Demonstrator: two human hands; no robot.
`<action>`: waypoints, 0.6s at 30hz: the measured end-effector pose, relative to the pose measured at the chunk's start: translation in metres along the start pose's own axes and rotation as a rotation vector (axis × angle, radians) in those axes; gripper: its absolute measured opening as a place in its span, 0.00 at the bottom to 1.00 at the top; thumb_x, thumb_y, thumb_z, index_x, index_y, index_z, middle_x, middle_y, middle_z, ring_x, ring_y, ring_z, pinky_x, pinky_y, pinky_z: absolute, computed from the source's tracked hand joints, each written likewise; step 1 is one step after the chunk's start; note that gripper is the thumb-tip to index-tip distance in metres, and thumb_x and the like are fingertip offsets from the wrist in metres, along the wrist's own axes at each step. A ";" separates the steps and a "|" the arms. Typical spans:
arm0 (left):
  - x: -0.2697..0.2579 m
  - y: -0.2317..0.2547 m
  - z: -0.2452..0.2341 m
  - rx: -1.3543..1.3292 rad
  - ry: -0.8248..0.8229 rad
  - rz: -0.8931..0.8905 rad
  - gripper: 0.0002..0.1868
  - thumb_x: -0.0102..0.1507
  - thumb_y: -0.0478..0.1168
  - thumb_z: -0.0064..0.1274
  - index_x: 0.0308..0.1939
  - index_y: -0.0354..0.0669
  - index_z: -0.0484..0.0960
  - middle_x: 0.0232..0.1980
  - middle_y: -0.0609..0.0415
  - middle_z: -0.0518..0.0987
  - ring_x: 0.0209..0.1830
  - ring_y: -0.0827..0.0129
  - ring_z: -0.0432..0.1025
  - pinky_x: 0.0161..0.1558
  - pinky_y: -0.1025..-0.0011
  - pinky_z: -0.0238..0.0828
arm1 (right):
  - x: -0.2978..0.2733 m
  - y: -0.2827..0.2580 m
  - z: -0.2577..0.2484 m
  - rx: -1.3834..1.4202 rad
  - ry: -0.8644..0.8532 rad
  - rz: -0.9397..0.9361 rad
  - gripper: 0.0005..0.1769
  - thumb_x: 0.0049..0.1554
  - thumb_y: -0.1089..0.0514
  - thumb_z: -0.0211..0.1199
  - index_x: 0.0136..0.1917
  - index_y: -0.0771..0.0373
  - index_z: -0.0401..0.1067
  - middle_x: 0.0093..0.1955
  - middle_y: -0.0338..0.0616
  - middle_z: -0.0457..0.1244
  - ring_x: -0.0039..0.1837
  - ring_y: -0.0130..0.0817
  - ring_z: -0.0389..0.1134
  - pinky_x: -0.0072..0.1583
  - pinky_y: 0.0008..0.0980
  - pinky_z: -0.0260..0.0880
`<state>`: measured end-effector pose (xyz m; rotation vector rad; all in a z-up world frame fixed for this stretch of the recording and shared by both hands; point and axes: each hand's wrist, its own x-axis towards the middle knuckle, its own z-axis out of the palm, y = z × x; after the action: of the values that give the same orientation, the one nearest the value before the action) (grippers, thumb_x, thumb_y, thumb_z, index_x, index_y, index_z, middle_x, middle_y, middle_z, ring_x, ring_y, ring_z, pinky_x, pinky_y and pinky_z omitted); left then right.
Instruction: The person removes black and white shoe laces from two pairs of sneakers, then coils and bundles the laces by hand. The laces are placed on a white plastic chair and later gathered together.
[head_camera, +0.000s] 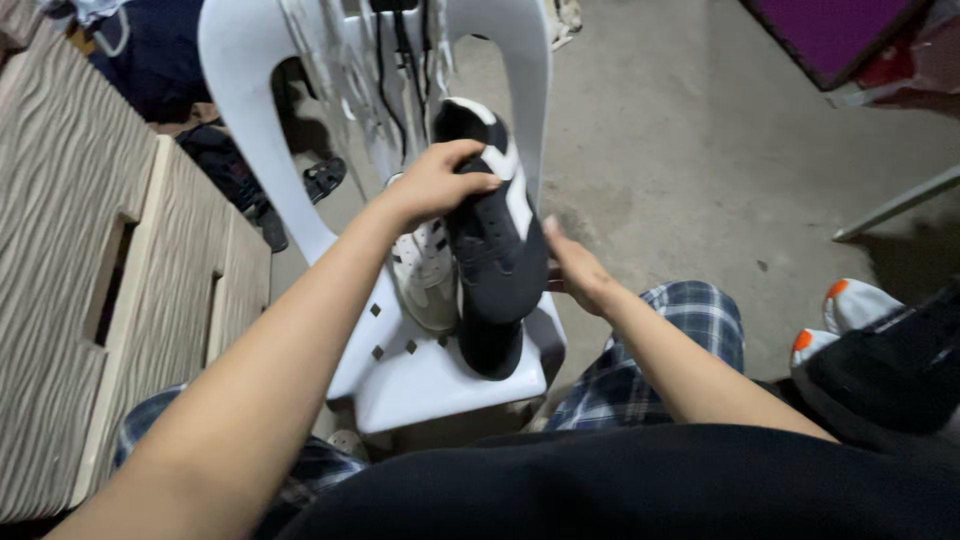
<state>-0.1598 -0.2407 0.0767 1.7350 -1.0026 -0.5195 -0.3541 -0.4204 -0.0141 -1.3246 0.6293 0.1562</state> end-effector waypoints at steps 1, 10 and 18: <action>0.010 0.004 0.013 0.020 -0.007 0.027 0.26 0.57 0.42 0.65 0.57 0.36 0.80 0.55 0.49 0.83 0.55 0.68 0.76 0.57 0.71 0.71 | -0.009 -0.006 -0.003 0.067 -0.029 -0.011 0.41 0.59 0.26 0.42 0.73 0.54 0.66 0.67 0.39 0.66 0.62 0.41 0.69 0.60 0.40 0.69; 0.061 -0.020 0.096 -0.135 0.125 0.148 0.24 0.59 0.40 0.64 0.57 0.36 0.80 0.54 0.45 0.84 0.55 0.64 0.78 0.58 0.69 0.72 | -0.064 -0.019 -0.016 0.174 0.001 -0.238 0.43 0.52 0.56 0.70 0.75 0.62 0.56 0.67 0.51 0.65 0.66 0.41 0.69 0.66 0.40 0.73; -0.003 -0.073 0.123 0.290 0.129 -0.025 0.17 0.62 0.43 0.59 0.51 0.40 0.80 0.48 0.45 0.83 0.51 0.55 0.79 0.55 0.60 0.75 | -0.065 -0.003 -0.044 0.316 0.051 -0.246 0.41 0.52 0.55 0.68 0.75 0.60 0.57 0.67 0.47 0.64 0.66 0.40 0.68 0.65 0.44 0.72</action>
<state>-0.2242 -0.2973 -0.0375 2.0119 -1.0025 -0.2826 -0.4215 -0.4464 0.0167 -1.0904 0.5052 -0.1724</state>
